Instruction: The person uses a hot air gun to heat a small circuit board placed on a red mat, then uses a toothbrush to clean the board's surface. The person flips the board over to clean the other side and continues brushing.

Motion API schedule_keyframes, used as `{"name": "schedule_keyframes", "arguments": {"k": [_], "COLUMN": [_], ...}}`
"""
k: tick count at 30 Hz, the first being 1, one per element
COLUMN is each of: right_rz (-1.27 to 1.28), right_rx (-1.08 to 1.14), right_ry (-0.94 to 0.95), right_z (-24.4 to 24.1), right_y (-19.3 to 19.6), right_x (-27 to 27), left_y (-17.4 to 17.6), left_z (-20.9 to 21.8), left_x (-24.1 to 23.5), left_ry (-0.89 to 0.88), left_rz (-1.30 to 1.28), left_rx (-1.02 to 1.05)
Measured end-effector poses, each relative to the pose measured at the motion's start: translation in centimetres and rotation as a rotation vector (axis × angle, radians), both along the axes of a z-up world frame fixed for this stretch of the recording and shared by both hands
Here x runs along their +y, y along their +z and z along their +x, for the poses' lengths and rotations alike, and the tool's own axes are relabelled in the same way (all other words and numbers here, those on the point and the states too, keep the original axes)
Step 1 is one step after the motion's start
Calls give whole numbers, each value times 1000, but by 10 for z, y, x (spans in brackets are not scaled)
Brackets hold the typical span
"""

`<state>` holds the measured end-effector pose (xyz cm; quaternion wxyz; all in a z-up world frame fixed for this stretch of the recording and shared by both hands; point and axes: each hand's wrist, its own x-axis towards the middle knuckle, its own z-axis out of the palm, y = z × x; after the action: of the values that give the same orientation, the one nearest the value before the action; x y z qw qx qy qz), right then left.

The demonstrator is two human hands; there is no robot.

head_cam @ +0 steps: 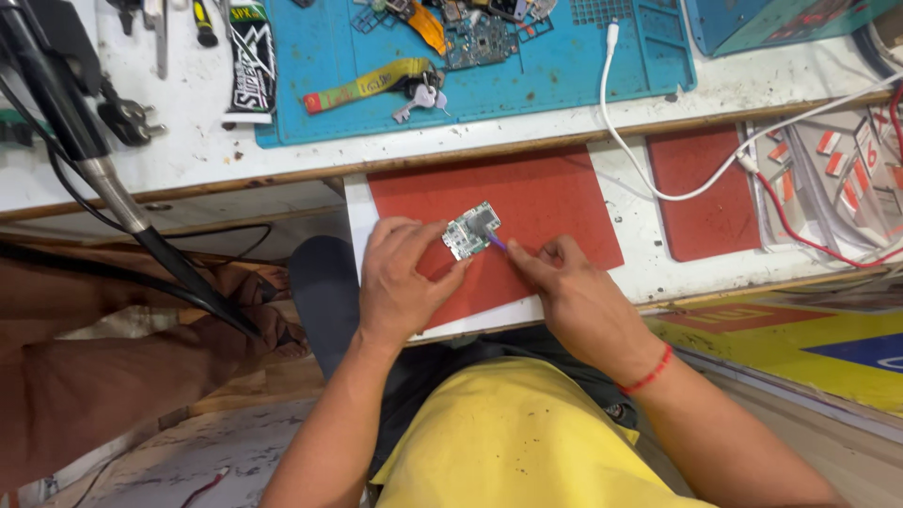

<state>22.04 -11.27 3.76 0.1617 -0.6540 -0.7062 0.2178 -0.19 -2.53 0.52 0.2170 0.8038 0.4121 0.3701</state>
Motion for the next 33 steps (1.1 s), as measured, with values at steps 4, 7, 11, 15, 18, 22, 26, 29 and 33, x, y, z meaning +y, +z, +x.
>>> {"name": "schedule_keyframes", "arguments": {"k": [4, 7, 11, 15, 18, 22, 26, 29, 33], "right_rz": [-14, -4, 133, 38, 8, -34, 11, 26, -61], "right_rx": [-93, -58, 99, 65, 7, 11, 5, 55, 59], "right_ry": [-134, -12, -99, -54, -57, 87, -9, 36, 44], "right_z": [5, 8, 27, 0, -6, -12, -8, -15, -14], "right_y": [0, -3, -4, -6, -8, -2, -5, -2, 0], "right_x": [7, 1, 10, 2, 16, 9, 16, 15, 16], "left_y": [-1, -1, 1, 0, -2, -1, -2, 3, 0], "left_z": [2, 2, 2, 0, 2, 3, 2, 3, 1], "left_x": [1, 1, 3, -1, 1, 3, 3, 2, 2], "left_ry": [-7, -4, -7, 12, 0, 0, 30, 28, 6], "left_rz": [14, 16, -7, -4, 3, 23, 41, 39, 20], "left_rx": [1, -1, 3, 6, 20, 25, 6, -13, 23]}}
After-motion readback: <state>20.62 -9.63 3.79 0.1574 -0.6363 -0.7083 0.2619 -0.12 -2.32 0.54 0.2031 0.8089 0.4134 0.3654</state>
